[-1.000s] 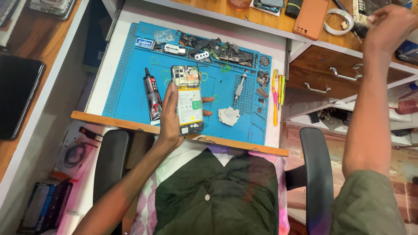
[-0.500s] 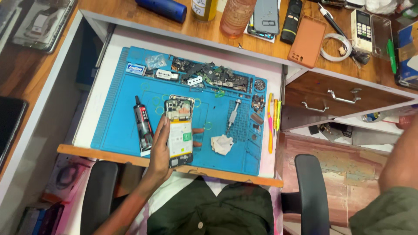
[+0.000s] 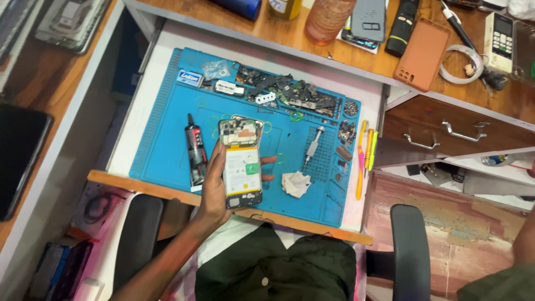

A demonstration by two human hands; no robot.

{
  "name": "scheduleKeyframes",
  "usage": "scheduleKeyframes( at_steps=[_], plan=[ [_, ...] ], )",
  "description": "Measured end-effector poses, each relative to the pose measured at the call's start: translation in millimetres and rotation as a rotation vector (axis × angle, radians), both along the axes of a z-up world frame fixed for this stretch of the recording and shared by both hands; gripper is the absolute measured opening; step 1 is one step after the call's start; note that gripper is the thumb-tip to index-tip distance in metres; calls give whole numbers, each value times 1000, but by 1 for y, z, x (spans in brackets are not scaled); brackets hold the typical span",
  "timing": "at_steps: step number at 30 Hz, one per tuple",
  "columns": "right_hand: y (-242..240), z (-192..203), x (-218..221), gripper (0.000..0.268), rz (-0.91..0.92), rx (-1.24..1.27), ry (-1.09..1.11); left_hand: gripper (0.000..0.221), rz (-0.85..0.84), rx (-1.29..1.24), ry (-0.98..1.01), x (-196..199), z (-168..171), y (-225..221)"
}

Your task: The person removes the back cover of a smartphone, disconnects internal components, and uses a screwdriver to unscrew parts of the device. They handle the battery and motherboard while working at a cluttered workbench.

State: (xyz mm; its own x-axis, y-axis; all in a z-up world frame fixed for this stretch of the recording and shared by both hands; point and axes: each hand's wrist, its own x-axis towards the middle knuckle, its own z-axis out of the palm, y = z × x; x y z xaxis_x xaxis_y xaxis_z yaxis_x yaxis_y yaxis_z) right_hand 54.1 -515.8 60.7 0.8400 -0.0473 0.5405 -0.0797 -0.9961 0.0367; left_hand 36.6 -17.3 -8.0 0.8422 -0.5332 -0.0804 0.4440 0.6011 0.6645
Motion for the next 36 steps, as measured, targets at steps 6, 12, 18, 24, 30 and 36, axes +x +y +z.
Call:
scheduleKeyframes(
  at_steps=[6, 12, 18, 24, 30, 36],
  plan=[
    [108, 10, -28, 16, 160, -68, -36, 55, -4, -116, -95, -7, 9, 8],
    [272, 20, -85, 25, 508, 572, 79, 53, -68, -148, -211, -17, 16, 14],
    [315, 29, -109, 24, 641, 493, 65, 55, -161, -83, -219, -32, 17, 15],
    [307, 10, -117, 21, 642, 342, 60, 55, -255, -29, -244, -38, 17, 15],
    [297, 3, -108, 29, 609, 191, 167, 57, -310, 3, -284, -34, 15, 12],
    [302, -7, -105, 34, 635, 332, 179, 57, -283, 19, -240, -35, 12, 8]
  ],
)
